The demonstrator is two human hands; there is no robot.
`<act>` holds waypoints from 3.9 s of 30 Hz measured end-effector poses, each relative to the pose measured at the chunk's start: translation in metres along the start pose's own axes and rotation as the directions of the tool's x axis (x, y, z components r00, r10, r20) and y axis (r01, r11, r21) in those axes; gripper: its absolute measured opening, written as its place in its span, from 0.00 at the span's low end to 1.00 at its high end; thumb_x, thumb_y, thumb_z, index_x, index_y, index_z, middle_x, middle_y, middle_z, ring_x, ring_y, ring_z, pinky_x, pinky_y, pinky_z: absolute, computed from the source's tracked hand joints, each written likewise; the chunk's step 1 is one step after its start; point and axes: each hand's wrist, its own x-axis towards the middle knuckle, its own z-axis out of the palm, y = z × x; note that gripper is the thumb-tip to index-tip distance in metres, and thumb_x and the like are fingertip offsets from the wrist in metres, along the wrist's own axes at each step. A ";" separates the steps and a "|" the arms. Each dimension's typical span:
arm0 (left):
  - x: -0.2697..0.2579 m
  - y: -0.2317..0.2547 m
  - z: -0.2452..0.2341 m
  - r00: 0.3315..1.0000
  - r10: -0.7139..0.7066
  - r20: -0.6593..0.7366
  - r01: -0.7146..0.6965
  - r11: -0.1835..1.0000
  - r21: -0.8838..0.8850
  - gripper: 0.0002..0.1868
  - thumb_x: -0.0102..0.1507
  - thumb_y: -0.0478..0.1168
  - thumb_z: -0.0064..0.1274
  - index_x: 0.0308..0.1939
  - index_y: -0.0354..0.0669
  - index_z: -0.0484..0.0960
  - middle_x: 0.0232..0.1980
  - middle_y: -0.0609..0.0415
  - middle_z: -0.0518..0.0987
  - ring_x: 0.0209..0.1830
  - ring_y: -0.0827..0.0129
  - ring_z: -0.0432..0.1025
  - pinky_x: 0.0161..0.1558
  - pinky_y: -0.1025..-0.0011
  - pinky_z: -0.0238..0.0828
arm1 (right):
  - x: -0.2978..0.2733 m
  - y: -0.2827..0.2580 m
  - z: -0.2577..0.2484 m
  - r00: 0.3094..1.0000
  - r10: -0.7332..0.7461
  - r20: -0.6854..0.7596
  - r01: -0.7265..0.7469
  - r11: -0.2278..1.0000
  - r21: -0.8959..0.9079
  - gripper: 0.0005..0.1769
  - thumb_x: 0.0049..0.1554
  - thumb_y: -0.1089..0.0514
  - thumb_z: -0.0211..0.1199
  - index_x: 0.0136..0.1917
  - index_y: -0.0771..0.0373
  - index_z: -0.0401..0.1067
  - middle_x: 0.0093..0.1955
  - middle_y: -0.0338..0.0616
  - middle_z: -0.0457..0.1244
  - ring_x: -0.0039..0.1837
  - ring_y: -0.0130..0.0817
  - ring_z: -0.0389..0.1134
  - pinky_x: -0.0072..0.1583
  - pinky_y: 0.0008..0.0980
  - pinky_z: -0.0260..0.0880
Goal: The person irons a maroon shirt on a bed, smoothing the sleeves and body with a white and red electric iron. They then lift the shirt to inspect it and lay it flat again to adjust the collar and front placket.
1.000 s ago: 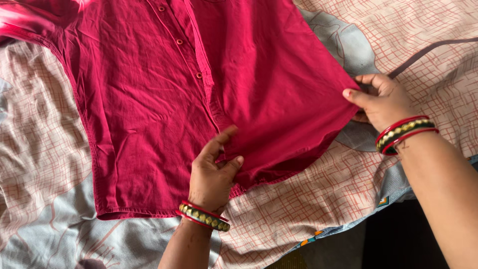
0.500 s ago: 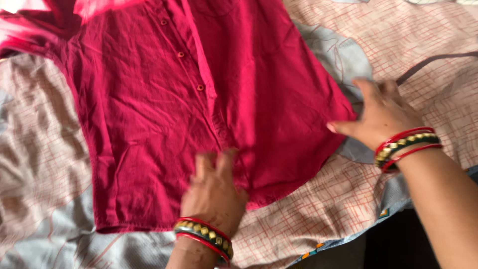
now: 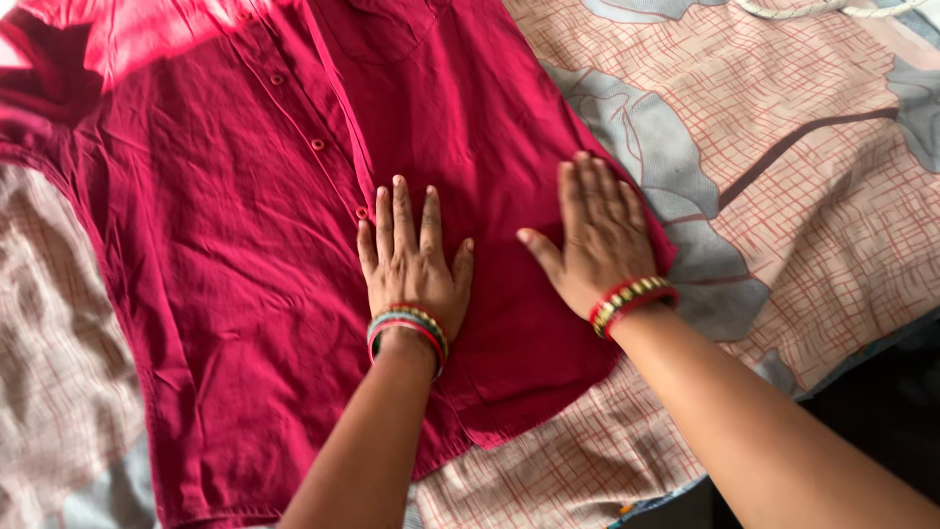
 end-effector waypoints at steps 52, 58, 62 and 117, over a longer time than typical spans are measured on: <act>0.149 -0.117 -0.021 0.826 -0.547 -0.132 0.292 0.618 -0.730 0.21 0.62 0.45 0.65 0.56 0.47 0.77 0.43 0.59 0.80 0.41 0.72 0.75 0.44 0.71 0.74 | 0.211 0.001 0.017 0.871 0.463 0.161 -0.487 0.856 0.172 0.37 0.62 0.26 0.45 0.55 0.60 0.75 0.52 0.58 0.70 0.56 0.58 0.70 0.58 0.55 0.67; 0.205 -0.175 0.017 0.769 -0.585 0.260 0.277 -0.061 -0.959 0.12 0.59 0.35 0.69 0.38 0.47 0.79 0.37 0.63 0.78 0.40 0.77 0.71 0.46 0.77 0.68 | 0.289 0.000 0.049 0.881 0.361 0.305 -0.472 0.705 0.530 0.37 0.60 0.25 0.53 0.50 0.62 0.76 0.44 0.46 0.71 0.49 0.37 0.72 0.55 0.40 0.71; 0.198 -0.182 0.011 0.862 -0.483 -0.155 0.241 0.658 -0.713 0.08 0.56 0.27 0.58 0.33 0.43 0.78 0.33 0.56 0.77 0.34 0.70 0.70 0.41 0.69 0.71 | 0.284 0.017 0.056 0.880 0.391 0.270 -0.475 0.705 0.526 0.31 0.58 0.30 0.62 0.42 0.62 0.78 0.33 0.41 0.66 0.37 0.30 0.64 0.46 0.36 0.67; 0.331 -0.231 0.001 0.862 -0.500 -0.086 0.259 0.579 -0.773 0.18 0.58 0.30 0.57 0.52 0.43 0.77 0.43 0.56 0.84 0.42 0.72 0.78 0.42 0.75 0.75 | 0.452 0.014 0.068 0.913 -0.148 0.380 -0.286 0.432 0.855 0.50 0.39 0.30 0.77 0.62 0.67 0.70 0.62 0.43 0.69 0.66 0.32 0.69 0.67 0.33 0.67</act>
